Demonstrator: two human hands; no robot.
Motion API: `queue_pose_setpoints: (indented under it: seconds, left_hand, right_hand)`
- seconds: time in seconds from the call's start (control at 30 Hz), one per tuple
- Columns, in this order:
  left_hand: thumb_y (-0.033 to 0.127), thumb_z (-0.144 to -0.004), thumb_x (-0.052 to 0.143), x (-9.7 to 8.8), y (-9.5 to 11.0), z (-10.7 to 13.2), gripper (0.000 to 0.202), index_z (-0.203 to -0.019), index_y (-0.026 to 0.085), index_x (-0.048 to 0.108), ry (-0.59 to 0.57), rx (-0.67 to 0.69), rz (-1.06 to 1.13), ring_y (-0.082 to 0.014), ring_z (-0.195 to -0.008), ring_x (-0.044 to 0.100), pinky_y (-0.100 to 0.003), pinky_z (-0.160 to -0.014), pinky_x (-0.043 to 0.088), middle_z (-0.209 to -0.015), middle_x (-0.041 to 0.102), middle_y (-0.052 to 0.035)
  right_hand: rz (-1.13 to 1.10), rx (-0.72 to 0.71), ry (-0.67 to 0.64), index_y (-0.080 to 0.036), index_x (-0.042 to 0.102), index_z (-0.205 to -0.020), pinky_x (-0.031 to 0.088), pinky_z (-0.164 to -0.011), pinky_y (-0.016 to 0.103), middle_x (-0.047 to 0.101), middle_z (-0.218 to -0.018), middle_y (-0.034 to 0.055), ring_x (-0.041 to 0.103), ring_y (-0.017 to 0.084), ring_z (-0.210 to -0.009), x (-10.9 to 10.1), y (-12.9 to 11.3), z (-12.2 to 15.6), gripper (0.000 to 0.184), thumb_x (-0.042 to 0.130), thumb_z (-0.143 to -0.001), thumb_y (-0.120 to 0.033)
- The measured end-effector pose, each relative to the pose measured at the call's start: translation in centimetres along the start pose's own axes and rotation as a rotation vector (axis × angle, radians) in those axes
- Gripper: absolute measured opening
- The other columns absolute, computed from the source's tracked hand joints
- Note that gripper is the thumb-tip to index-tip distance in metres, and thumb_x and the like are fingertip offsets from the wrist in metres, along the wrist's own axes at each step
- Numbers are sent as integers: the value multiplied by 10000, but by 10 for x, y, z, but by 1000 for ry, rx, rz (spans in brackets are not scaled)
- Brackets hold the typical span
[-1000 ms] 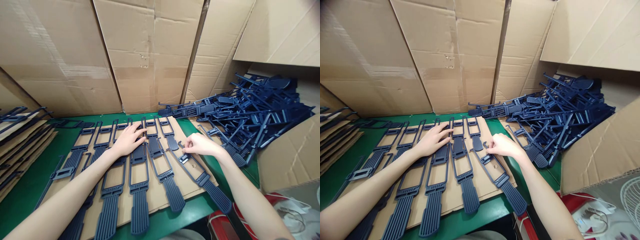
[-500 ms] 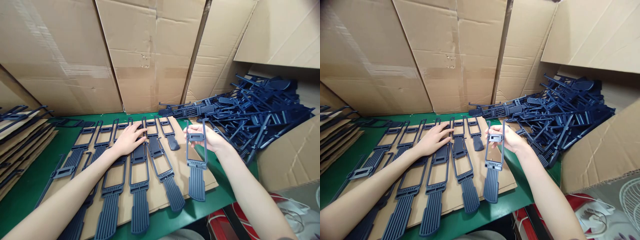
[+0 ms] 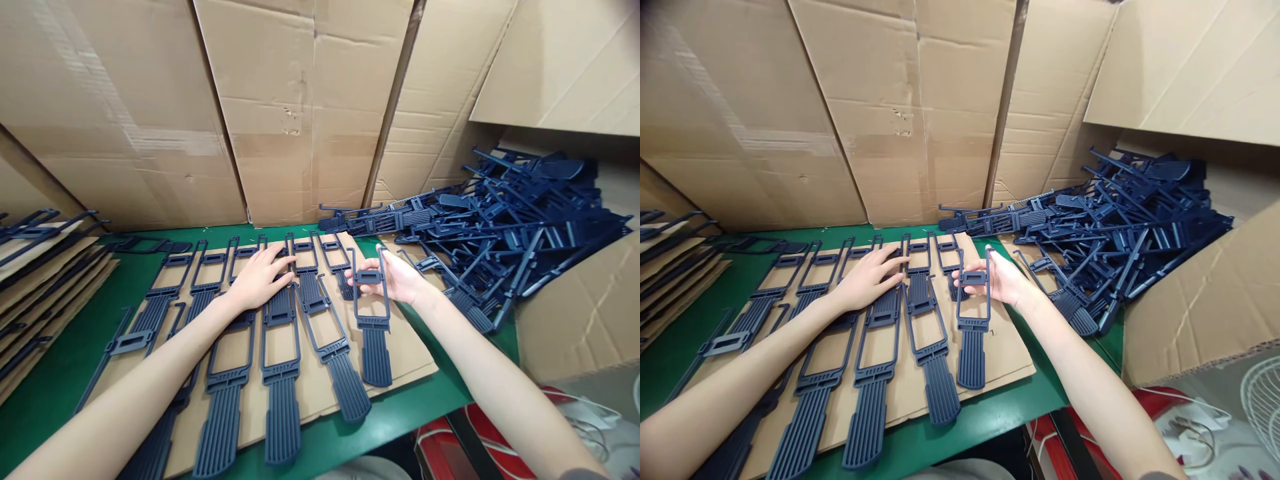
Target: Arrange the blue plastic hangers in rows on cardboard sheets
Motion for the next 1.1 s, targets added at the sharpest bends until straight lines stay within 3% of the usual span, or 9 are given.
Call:
queue_pose_setpoints:
  seconds: [0.07, 0.13, 0.27, 0.37, 0.47, 0.67, 0.93, 1.1]
  left_hand:
    - [447, -953, 332, 0, 0, 0, 464, -1306, 216, 526, -9, -5, 1, -272, -1384, 295, -480, -1119, 251, -1475, 364, -128]
    - [452, -952, 335, 0, 0, 0, 469, -1311, 217, 523, -13, -9, 5, -274, -1387, 290, -480, -1120, 247, -1481, 356, -129]
    - [473, -969, 261, -1, 1, 0, 497, -1307, 228, 531, -12, -12, 21, -270, -1389, 285, -485, -1115, 252, -1486, 352, -117]
    - [481, -978, 212, -2, 1, 0, 526, -1313, 229, 529, -20, -20, 35, -267, -1392, 279, -485, -1121, 238, -1488, 352, -113]
    - [502, -972, 225, -2, 1, 0, 525, -1319, 245, 523, -22, -24, 47, -267, -1394, 275, -485, -1128, 226, -1496, 343, -92]
    - [542, -945, 296, -2, 1, 2, 517, -1306, 253, 527, -5, -14, 42, -280, -1387, 288, -505, -1124, 235, -1491, 353, -89]
    - [502, -944, 335, -2, 1, 2, 492, -1317, 236, 514, -18, -12, 34, -292, -1385, 288, -509, -1126, 231, -1492, 344, -108]
    - [514, -947, 320, -2, 1, 1, 494, -1314, 246, 514, -16, -15, 22, -280, -1389, 282, -503, -1126, 234, -1486, 352, -103]
  right_hand:
    - [20, -56, 35, -97, 607, -813, 592, -671, 341, 686, -957, 221, 684, 255, -890, 1, -2, 0, 710, 77, -970, -543]
    - [67, -123, 106, -90, 612, -898, 592, -696, 385, 690, -921, 217, 686, 264, -875, 1, -1, -1, 691, 133, -958, -584]
    - [266, -278, 173, -111, 588, -1034, 598, -693, 360, 704, -849, 132, 696, 220, -751, 0, 2, -2, 358, 516, -916, -441]
    - [478, -345, 141, -118, 579, -1096, 566, -532, 256, 695, -741, 71, 658, 163, -566, 0, 4, 0, 388, 662, -825, -384]
    - [683, -354, 143, -103, 610, -1103, 422, -360, 170, 642, -577, 30, 542, 104, -407, -2, 5, 2, 492, 648, -802, -491]
    - [936, -365, 188, -122, 616, -1171, 309, -312, 166, 609, -525, 10, 440, 79, -341, -7, 5, 4, 556, 603, -808, -544]
    - [1035, -288, 185, -124, 621, -1099, 323, -314, 166, 603, -499, 8, 454, 88, -351, -6, 3, 8, 503, 612, -805, -533]
    - [979, -334, 130, -126, 595, -1041, 446, -378, 203, 615, -558, 4, 551, 119, -409, -5, 7, 8, 424, 630, -798, -472]
Point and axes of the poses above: each hand's wrist, its own z-axis away from the middle knuckle, its own x-axis out of the palm, y = z × x, the point moved 1 cm from there along -z, towards the middle knuckle
